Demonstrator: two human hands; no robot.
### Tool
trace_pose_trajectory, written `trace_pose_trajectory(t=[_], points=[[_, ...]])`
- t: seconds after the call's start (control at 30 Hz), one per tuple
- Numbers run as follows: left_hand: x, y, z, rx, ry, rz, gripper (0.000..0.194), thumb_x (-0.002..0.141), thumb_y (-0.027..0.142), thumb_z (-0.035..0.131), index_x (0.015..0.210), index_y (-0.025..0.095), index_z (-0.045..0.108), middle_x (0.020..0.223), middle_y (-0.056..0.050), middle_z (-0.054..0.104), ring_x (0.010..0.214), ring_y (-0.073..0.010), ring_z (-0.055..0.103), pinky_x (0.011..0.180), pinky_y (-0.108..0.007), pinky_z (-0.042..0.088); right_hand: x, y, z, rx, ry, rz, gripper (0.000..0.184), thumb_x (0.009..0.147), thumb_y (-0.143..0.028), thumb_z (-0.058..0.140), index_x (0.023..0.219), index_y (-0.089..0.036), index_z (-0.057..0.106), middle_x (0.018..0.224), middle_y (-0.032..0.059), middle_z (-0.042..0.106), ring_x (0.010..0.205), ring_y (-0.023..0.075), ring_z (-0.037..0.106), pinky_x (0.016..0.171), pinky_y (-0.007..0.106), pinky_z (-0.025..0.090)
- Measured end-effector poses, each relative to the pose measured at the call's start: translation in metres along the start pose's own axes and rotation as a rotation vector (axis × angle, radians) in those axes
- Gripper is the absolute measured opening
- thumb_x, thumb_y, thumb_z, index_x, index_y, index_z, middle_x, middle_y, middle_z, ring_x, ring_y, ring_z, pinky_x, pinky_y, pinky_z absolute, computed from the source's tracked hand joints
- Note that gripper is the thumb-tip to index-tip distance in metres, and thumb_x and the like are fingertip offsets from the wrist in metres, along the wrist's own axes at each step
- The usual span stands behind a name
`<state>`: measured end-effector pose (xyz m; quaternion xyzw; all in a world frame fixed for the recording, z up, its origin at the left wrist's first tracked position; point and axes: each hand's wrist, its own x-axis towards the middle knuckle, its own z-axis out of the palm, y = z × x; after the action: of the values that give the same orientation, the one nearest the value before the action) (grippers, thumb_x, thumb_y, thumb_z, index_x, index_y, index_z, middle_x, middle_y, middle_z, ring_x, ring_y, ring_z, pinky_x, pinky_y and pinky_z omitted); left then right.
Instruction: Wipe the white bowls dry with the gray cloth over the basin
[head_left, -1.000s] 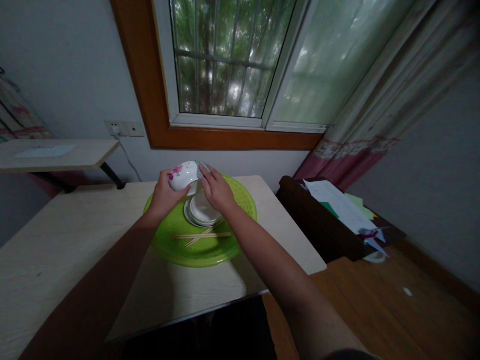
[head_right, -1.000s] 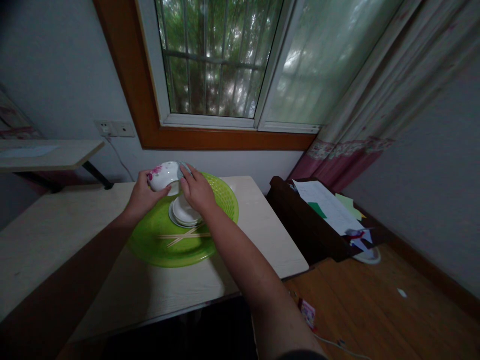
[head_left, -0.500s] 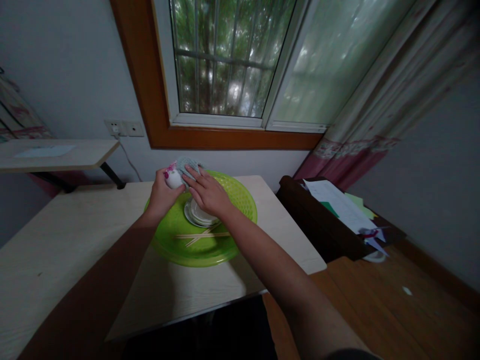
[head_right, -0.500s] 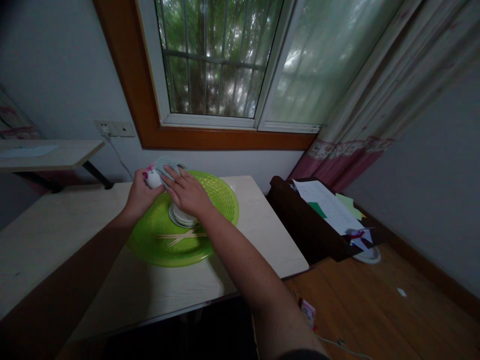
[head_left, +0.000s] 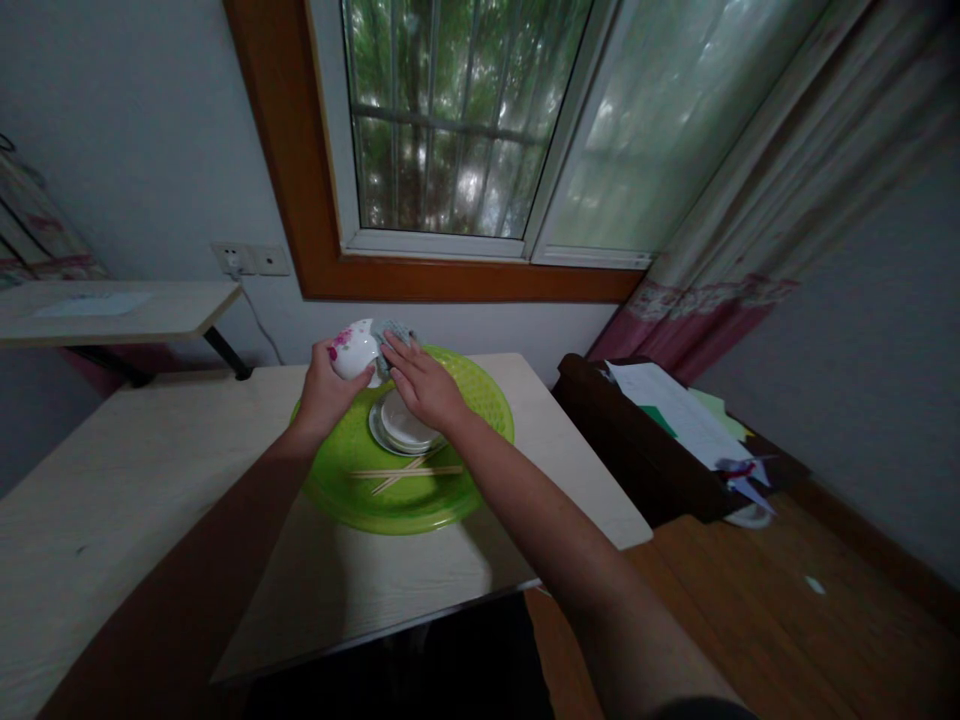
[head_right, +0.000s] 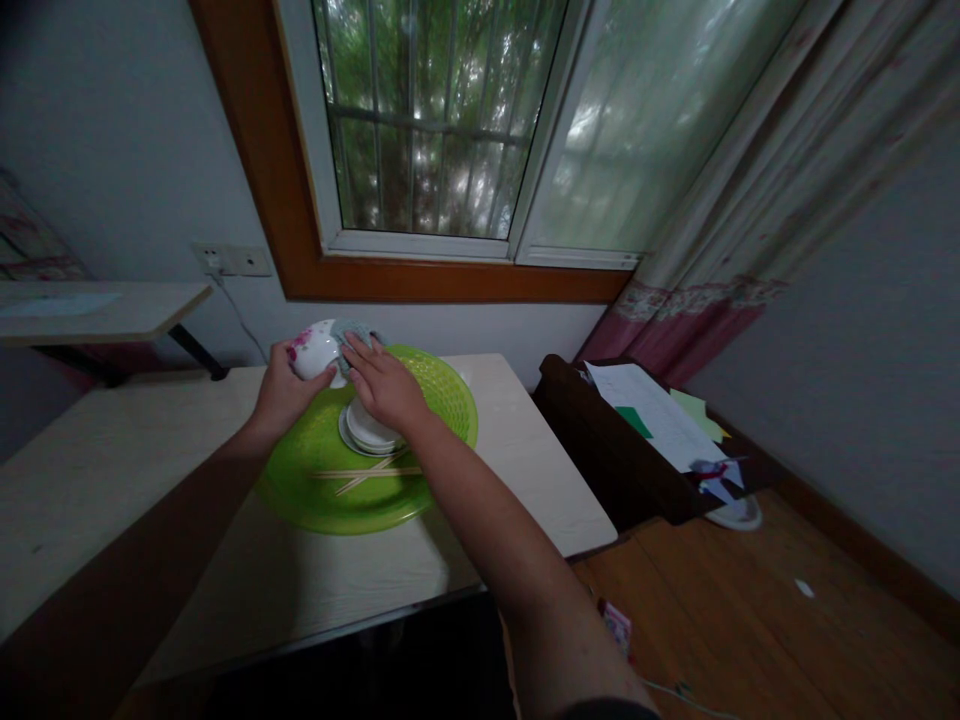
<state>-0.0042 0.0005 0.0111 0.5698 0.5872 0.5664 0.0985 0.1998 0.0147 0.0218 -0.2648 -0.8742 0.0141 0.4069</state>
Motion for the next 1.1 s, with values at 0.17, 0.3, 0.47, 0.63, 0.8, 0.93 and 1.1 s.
trace_pose_trajectory(t=[0.17,0.3,0.47,0.63,0.8,0.93,1.1], points=[[-0.001,-0.001,0.000,0.011,-0.064,0.029,0.065,0.064,0.033,0.079,0.120,0.021,0.048,0.113,-0.008,0.064,0.098,-0.0219,0.065,0.088,-0.037,0.054,0.002,-0.012,-0.002,-0.057,-0.091,-0.172,0.048,0.107,-0.028,0.041,0.155,-0.023,0.046,0.165,0.0043,0.040,0.160,0.0198,0.020,0.131,0.045,0.024],[-0.001,0.000,0.000,0.025,-0.083,0.042,0.065,0.064,0.031,0.078,0.121,0.020,0.048,0.116,-0.010,0.064,0.101,-0.0227,0.065,0.091,-0.038,0.053,0.002,-0.014,-0.001,-0.071,-0.089,-0.148,0.051,0.107,-0.029,0.043,0.158,-0.027,0.041,0.167,0.0023,0.037,0.160,0.0204,0.019,0.132,0.047,0.022],[-0.005,0.010,0.000,0.031,-0.110,0.064,0.066,0.064,0.036,0.081,0.120,0.020,0.049,0.118,-0.011,0.066,0.105,-0.0246,0.066,0.091,-0.038,0.053,0.002,-0.004,0.000,0.024,-0.007,0.025,0.057,0.108,-0.039,0.042,0.162,-0.030,0.029,0.170,0.0041,0.029,0.158,0.0206,0.028,0.131,0.046,0.024],[-0.008,0.014,-0.002,0.075,-0.081,0.046,0.070,0.064,0.045,0.084,0.120,0.020,0.050,0.116,-0.011,0.065,0.105,-0.0264,0.065,0.091,-0.040,0.054,-0.002,0.013,0.002,0.241,0.044,0.183,0.064,0.104,-0.050,0.047,0.160,-0.020,0.034,0.166,0.0133,0.036,0.155,0.0228,0.033,0.130,0.044,0.025],[-0.006,0.006,-0.003,-0.042,-0.072,0.039,0.074,0.065,0.045,0.085,0.125,0.021,0.048,0.118,-0.011,0.062,0.105,-0.0245,0.066,0.088,-0.038,0.056,-0.005,0.022,0.007,0.470,0.041,0.361,0.085,0.085,-0.056,0.075,0.155,-0.022,0.040,0.156,0.0136,0.050,0.144,0.0286,0.048,0.124,0.049,0.036],[-0.006,0.000,-0.001,-0.167,-0.095,0.023,0.075,0.066,0.045,0.084,0.126,0.021,0.046,0.119,-0.011,0.061,0.102,-0.0233,0.067,0.083,-0.037,0.058,-0.005,0.020,0.010,0.618,0.063,0.456,0.102,0.068,-0.053,0.089,0.153,-0.024,0.041,0.146,0.0122,0.057,0.133,0.0295,0.058,0.117,0.051,0.044],[-0.005,-0.010,0.004,-0.238,-0.162,0.027,0.075,0.068,0.045,0.083,0.128,0.022,0.043,0.123,-0.012,0.060,0.108,-0.0246,0.067,0.088,-0.038,0.058,-0.002,0.014,0.009,0.771,0.131,0.516,0.103,0.065,-0.045,0.091,0.151,-0.023,0.040,0.143,0.0120,0.058,0.129,0.0278,0.059,0.112,0.046,0.049]])
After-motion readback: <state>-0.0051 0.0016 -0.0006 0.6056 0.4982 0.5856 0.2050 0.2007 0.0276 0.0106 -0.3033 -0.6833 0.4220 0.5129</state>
